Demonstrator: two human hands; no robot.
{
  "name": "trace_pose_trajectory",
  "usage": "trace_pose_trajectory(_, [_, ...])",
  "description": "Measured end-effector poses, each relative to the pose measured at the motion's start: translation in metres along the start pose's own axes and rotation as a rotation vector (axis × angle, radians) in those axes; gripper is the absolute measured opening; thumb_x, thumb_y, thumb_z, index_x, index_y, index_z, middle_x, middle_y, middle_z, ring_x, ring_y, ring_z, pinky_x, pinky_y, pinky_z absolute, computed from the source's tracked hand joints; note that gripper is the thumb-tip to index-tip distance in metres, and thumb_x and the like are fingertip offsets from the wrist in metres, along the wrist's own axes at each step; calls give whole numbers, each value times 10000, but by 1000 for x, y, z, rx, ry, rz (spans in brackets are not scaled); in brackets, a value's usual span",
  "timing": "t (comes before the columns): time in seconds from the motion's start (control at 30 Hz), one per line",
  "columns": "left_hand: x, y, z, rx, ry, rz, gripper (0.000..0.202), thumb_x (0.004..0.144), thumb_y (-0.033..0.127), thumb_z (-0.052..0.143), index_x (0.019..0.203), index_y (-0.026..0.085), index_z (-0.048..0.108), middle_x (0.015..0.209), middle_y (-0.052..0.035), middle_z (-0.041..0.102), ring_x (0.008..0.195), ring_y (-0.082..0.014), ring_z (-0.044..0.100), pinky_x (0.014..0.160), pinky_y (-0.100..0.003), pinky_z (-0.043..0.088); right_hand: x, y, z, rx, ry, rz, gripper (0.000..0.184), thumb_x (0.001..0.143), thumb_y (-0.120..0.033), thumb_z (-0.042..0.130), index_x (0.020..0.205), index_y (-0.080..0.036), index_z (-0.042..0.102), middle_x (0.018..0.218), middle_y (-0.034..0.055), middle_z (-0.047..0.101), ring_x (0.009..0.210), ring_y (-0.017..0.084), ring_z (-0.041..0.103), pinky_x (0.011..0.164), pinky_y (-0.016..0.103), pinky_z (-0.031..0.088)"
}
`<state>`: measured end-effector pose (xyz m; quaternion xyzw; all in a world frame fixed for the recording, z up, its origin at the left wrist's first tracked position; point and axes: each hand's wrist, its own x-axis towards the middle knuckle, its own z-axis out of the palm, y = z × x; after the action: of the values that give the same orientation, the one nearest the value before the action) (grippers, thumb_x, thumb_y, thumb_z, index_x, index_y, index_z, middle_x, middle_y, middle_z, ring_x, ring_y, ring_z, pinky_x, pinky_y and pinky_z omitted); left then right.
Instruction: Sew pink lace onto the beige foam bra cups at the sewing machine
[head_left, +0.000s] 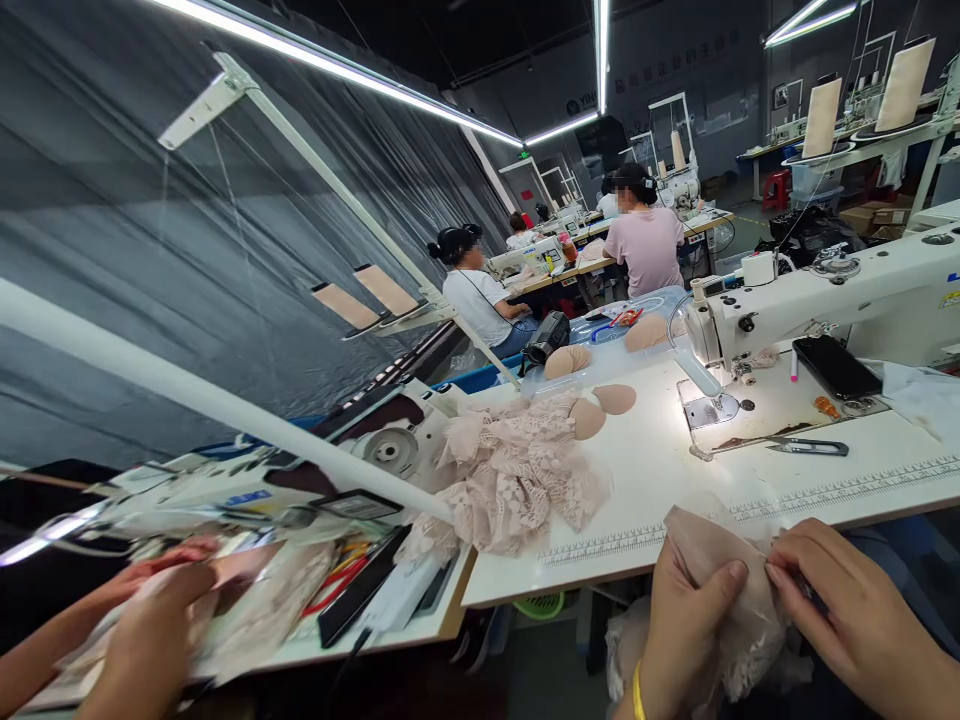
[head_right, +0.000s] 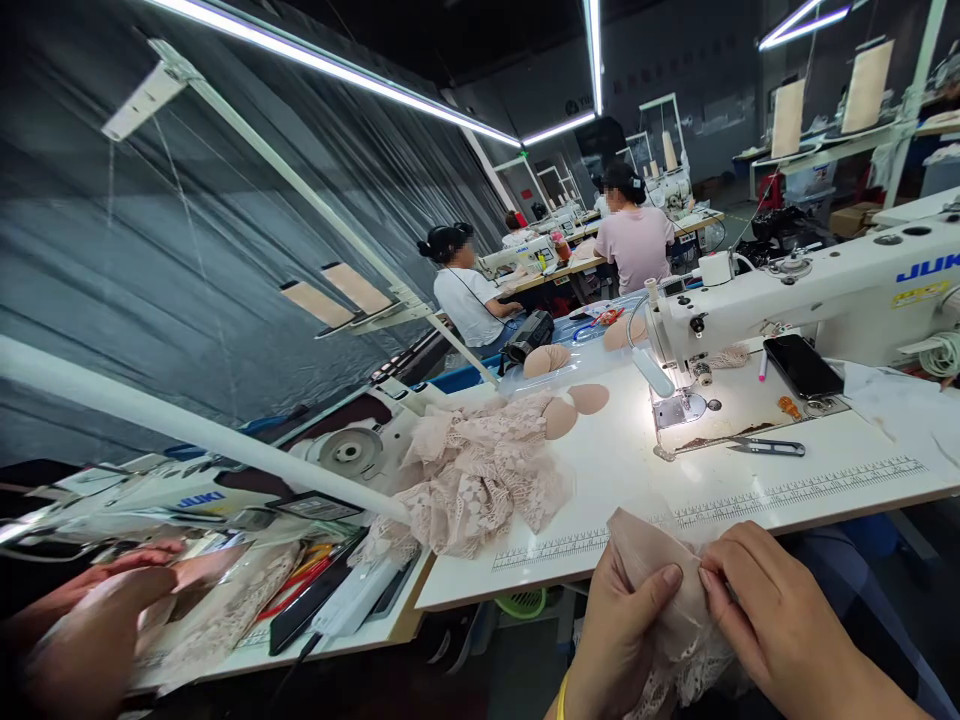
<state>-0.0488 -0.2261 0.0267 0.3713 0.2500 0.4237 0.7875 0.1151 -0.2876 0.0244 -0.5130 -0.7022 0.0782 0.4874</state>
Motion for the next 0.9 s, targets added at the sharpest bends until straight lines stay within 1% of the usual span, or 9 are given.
trace_pose_trajectory(0.1, [-1, -3, -3, 13, 15, -11, 640, 773, 317, 923, 1334, 177, 650, 1206, -149, 774, 1174, -364, 722, 1049, -484, 559, 3, -1, 2, -8, 38, 27, 176, 1052, -169, 508, 916, -277, 534, 793, -17, 586, 668, 163, 597, 607, 283, 513])
trace_pose_trajectory(0.2, [-2, -4, -5, 33, 38, -26, 673, 755, 332, 934, 1343, 169, 650, 1221, -156, 771, 1185, -382, 716, 1049, -501, 562, 2, 0, 0, 43, 56, 129, 209, 1076, -213, 469, 879, -284, 475, 744, -44, 515, 594, 145, 535, 535, 259, 482])
trace_pose_trajectory(0.37, [-4, 0, -5, 44, 63, -40, 680, 749, 332, 941, 1340, 165, 648, 1201, -152, 780, 1194, -383, 712, 1062, -499, 555, -6, 3, -5, 139, -21, 174, 216, 1108, -234, 442, 901, -284, 484, 789, -39, 525, 648, 137, 555, 584, 245, 511])
trace_pose_trajectory(0.5, [-5, 4, -2, 54, 70, -43, 664, 753, 322, 941, 1322, 163, 639, 1192, -151, 783, 1162, -372, 726, 1029, -481, 570, -14, 7, -6, 155, -69, 197, 49, 1102, -303, 497, 1138, -301, 531, 957, -4, 599, 801, 161, 631, 702, 267, 579])
trace_pose_trajectory(0.57, [-4, 4, -2, 60, 66, -47, 626, 767, 322, 932, 1298, 163, 642, 1214, -152, 778, 1140, -358, 735, 1016, -466, 574, -14, 8, -5, 124, -93, 192, 198, 1079, -354, 563, 1263, -308, 507, 1042, 15, 616, 880, 180, 646, 761, 288, 598])
trace_pose_trajectory(0.6, [-4, 3, -2, 59, 59, -47, 613, 772, 323, 929, 1290, 164, 642, 1218, -151, 777, 1136, -352, 736, 1014, -460, 573, -14, 8, -4, 112, -105, 180, 206, 1073, -357, 579, 1260, -307, 508, 1041, 14, 615, 885, 182, 644, 764, 290, 596])
trace_pose_trajectory(0.7, [-4, 1, -3, 43, 34, -36, 614, 767, 333, 932, 1282, 174, 637, 1197, -139, 780, 1143, -345, 731, 1029, -456, 562, -7, 6, -3, 94, -115, 124, 43, 1094, -271, 523, 1054, -287, 526, 908, -12, 579, 776, 158, 606, 682, 265, 550])
trace_pose_trajectory(0.77, [-5, 0, -3, 51, 31, -37, 625, 762, 346, 936, 1281, 174, 633, 1172, -137, 781, 1142, -350, 728, 1030, -462, 561, -1, 5, -2, 64, -96, 78, 183, 1098, -201, 474, 932, -275, 490, 830, -25, 546, 699, 145, 571, 624, 255, 506])
trace_pose_trajectory(0.9, [-5, 2, -4, 103, 28, -53, 632, 763, 380, 937, 1284, 178, 641, 1160, -126, 774, 1111, -339, 727, 998, -443, 569, 8, 10, 1, -95, 27, -74, 197, 1064, -147, 491, 902, -260, 487, 785, -16, 534, 681, 164, 533, 611, 281, 458])
